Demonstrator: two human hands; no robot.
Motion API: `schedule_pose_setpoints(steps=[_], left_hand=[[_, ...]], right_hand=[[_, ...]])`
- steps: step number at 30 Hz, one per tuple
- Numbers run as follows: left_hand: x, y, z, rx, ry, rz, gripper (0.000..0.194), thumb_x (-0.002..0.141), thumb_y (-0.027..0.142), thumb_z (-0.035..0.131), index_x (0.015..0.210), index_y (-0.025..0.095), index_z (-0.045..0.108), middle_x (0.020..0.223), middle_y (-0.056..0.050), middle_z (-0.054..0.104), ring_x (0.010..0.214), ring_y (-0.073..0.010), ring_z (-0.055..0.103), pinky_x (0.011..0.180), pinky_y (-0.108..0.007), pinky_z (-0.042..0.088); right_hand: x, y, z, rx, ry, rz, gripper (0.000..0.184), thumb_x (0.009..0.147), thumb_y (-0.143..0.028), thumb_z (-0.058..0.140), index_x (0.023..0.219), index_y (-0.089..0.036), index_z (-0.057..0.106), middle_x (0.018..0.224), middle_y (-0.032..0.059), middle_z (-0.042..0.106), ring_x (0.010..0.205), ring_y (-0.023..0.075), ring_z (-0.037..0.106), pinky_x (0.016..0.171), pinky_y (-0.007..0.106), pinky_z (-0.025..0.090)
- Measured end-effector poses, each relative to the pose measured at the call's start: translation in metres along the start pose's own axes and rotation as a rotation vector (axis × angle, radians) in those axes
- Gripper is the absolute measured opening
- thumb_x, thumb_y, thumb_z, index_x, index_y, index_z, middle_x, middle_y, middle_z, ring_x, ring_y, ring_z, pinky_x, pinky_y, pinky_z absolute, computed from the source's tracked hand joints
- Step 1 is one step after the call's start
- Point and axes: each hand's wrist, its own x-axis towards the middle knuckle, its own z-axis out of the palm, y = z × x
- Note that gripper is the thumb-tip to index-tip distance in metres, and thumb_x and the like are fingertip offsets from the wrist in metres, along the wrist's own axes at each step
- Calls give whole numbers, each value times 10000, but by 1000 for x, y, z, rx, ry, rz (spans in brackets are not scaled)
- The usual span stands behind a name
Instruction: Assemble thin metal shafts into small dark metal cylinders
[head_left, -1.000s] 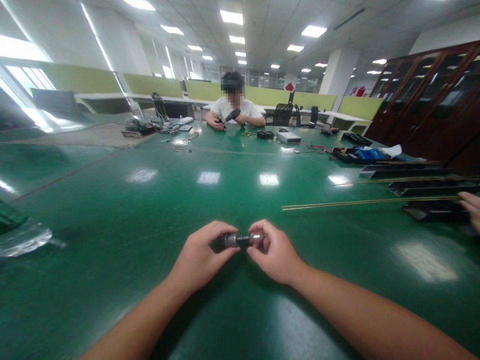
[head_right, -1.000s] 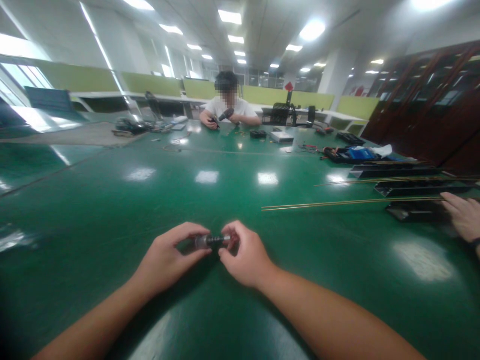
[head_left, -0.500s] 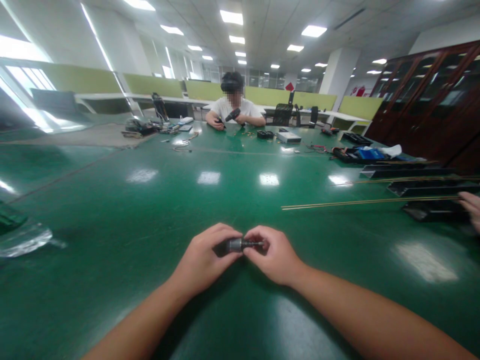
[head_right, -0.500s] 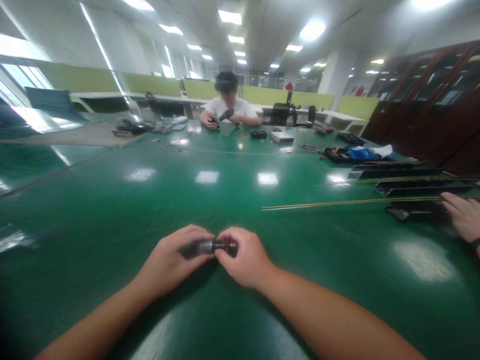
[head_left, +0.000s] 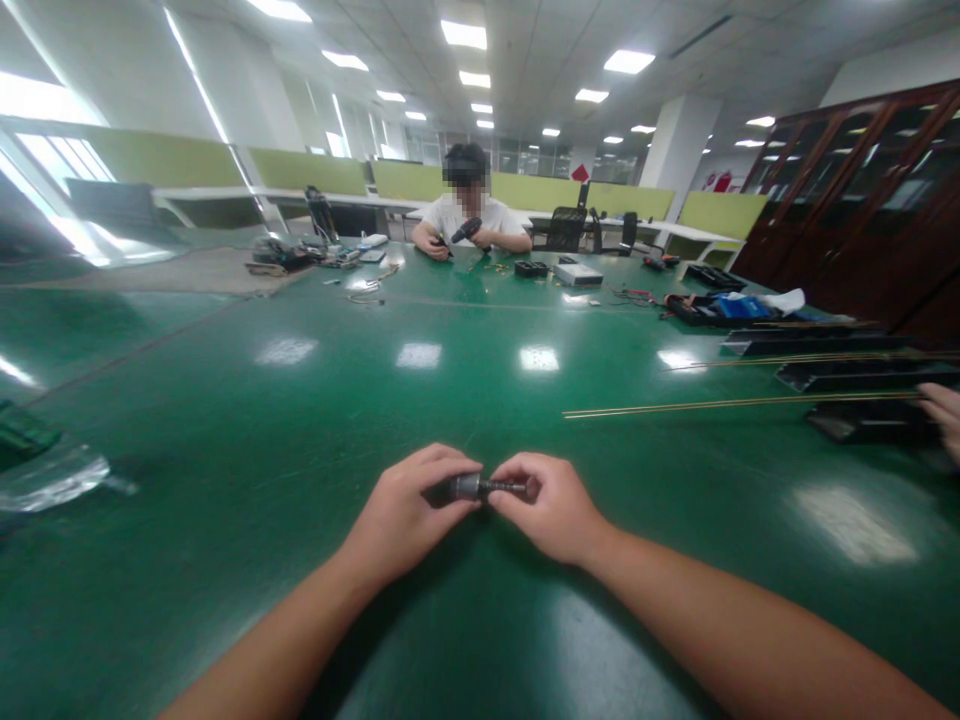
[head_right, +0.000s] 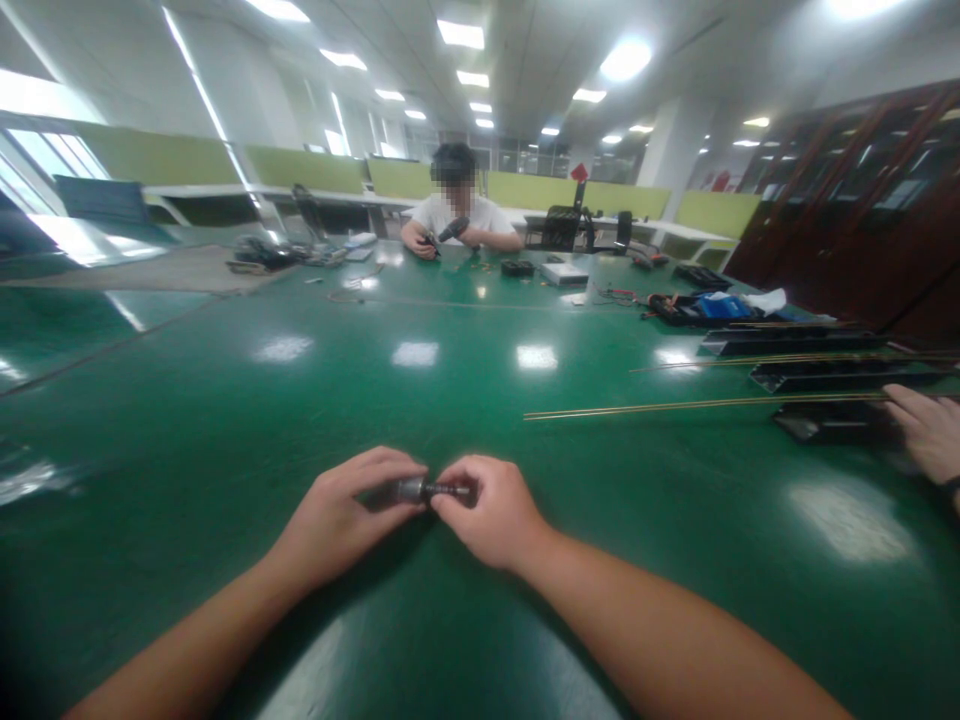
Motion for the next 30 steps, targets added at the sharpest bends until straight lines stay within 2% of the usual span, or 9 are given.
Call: schedule_pose_setpoints(steps=[12,30], left_hand=[[0,-3,-3,23,3,-11,199,830,290,669,1016,248,724,1004,-44,684,902,-172,648,827,-273,537],[0,-4,-8,55,29,-9,212,815,281,686,1022,263,727,1001,-31,683,890,-167,654,811,-258,540]], right_hand=[[1,5,2,59,-2,36,146,713,-226,729,843,-162,717,710,2,671,606,124,560,559,224,419],[2,9,1,31,18,41,144,752,-277,711,834,-159,708,651,-14,613,567,109,499,524,219,364]])
